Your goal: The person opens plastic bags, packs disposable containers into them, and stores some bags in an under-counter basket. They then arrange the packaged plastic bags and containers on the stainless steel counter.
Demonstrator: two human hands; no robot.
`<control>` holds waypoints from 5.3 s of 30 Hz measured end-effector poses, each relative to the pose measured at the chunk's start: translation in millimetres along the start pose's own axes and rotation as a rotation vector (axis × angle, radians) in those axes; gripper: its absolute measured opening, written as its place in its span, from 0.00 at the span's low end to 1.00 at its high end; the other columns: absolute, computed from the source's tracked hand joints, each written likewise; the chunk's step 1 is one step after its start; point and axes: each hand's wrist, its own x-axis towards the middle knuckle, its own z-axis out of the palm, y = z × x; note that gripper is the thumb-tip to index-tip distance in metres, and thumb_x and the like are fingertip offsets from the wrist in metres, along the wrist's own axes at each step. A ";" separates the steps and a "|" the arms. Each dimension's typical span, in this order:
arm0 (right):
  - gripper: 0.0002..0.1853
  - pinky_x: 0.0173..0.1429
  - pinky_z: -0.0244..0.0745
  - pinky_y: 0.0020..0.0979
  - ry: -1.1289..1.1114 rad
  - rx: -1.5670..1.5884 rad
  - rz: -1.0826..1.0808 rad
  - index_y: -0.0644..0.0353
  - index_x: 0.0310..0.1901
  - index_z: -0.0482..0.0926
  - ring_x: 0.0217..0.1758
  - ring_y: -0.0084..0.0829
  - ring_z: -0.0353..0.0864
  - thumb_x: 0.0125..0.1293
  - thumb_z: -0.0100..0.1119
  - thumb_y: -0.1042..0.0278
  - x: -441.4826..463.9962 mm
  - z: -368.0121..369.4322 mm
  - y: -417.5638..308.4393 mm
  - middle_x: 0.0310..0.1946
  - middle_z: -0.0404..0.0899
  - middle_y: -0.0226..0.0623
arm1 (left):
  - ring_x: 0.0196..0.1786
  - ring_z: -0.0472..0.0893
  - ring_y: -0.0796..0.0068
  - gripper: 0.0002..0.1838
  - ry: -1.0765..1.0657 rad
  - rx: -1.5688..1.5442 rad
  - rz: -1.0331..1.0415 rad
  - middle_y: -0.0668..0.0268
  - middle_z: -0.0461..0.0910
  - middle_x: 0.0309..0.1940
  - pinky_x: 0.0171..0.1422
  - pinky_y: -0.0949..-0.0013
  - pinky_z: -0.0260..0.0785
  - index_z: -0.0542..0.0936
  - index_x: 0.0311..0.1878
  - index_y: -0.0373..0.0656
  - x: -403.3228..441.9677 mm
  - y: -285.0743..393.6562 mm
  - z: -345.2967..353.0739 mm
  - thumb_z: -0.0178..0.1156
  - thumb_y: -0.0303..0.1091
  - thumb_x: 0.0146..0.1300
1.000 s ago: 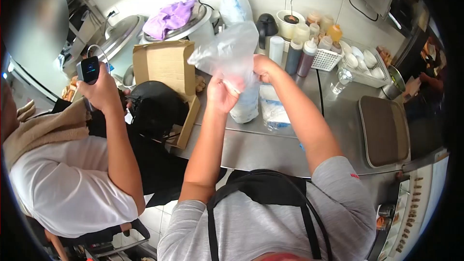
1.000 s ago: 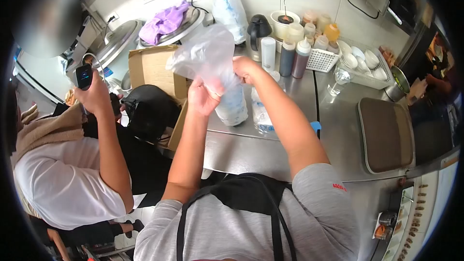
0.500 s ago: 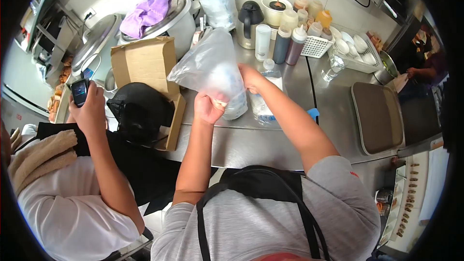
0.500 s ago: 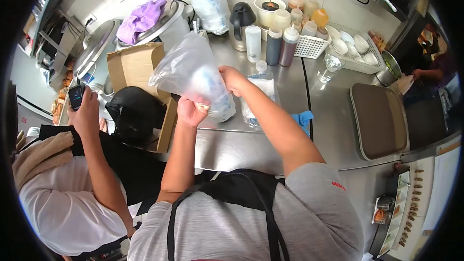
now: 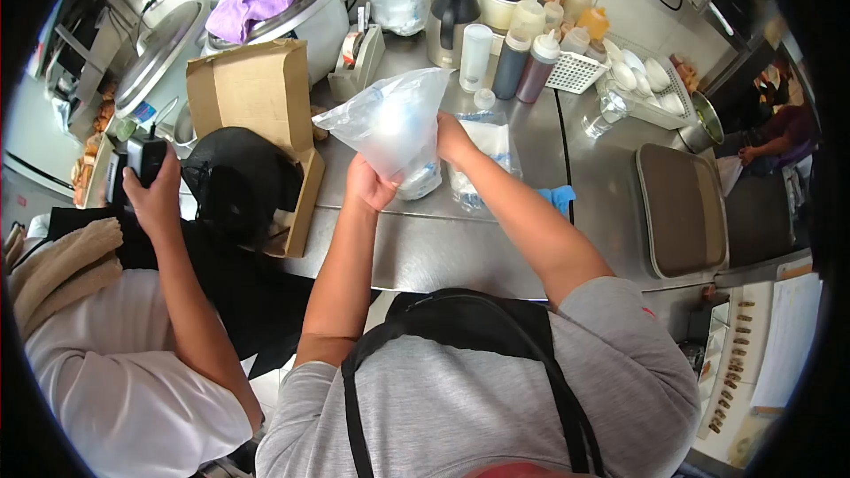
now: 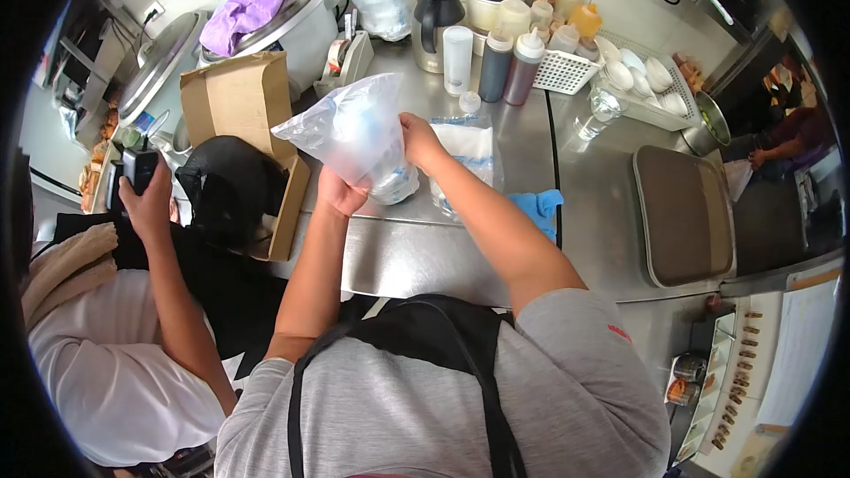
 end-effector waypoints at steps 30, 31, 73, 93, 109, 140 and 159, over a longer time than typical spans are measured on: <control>0.20 0.12 0.47 0.15 -0.150 0.433 0.199 0.51 0.51 0.63 0.13 0.14 0.58 0.59 0.45 0.54 -55.9 -21.1 -5.6 0.18 0.65 0.22 | 0.20 0.72 0.79 0.09 0.101 0.381 0.246 0.66 0.72 0.26 0.14 0.79 0.61 0.67 0.39 0.39 -11.3 -12.7 2.8 0.48 0.31 0.56; 0.20 0.12 0.46 0.15 -0.198 0.422 0.222 0.51 0.51 0.63 0.13 0.14 0.58 0.59 0.45 0.53 -50.9 -24.7 -5.4 0.18 0.65 0.22 | 0.21 0.72 0.79 0.10 0.089 0.386 0.198 0.65 0.73 0.27 0.15 0.79 0.61 0.68 0.40 0.38 -10.1 -8.2 0.8 0.48 0.32 0.56; 0.15 0.17 0.59 0.24 -0.244 -0.067 0.436 0.59 0.34 0.74 0.20 0.22 0.67 0.50 0.55 0.57 10.2 -36.0 19.8 0.22 0.71 0.31 | 0.46 0.71 0.63 0.22 -0.082 0.179 -0.276 0.60 0.71 0.45 0.50 0.59 0.65 0.68 0.48 0.41 44.2 15.3 -41.7 0.39 0.47 0.59; 0.14 0.43 0.67 0.30 -0.085 0.738 0.387 0.60 0.43 0.64 0.41 0.30 0.72 0.60 0.44 0.61 -138.7 -30.8 18.3 0.36 0.71 0.34 | 0.30 0.71 0.79 0.14 0.249 0.278 0.038 0.71 0.69 0.29 0.28 0.75 0.62 0.57 0.40 0.52 -90.9 -69.7 2.9 0.52 0.33 0.55; 0.08 0.36 0.61 0.25 -0.108 1.121 0.506 0.49 0.41 0.63 0.35 0.24 0.68 0.61 0.41 0.60 -126.9 -16.5 12.1 0.32 0.69 0.30 | 0.26 0.71 0.85 0.06 0.330 0.256 0.139 0.73 0.71 0.25 0.22 0.81 0.59 0.66 0.35 0.48 -79.0 -73.7 -1.5 0.52 0.31 0.55; 0.09 0.10 0.41 0.13 -0.398 0.567 0.513 0.50 0.39 0.66 0.12 0.10 0.55 0.58 0.49 0.62 -6.8 -43.5 59.7 0.20 0.66 0.21 | 0.10 0.62 0.87 0.09 0.373 0.333 0.176 0.74 0.65 0.12 0.09 0.85 0.42 0.67 0.31 0.47 -25.1 -45.2 -24.6 0.41 0.41 0.61; 0.14 0.38 0.66 0.29 0.205 -1.024 -0.106 0.51 0.40 0.75 0.36 0.28 0.69 0.48 0.56 0.69 -167.8 -174.3 46.6 0.31 0.69 0.32 | 0.55 0.64 0.65 0.21 0.259 0.289 0.321 0.63 0.62 0.54 0.55 0.62 0.61 0.60 0.55 0.47 -42.0 -49.5 -13.4 0.41 0.44 0.60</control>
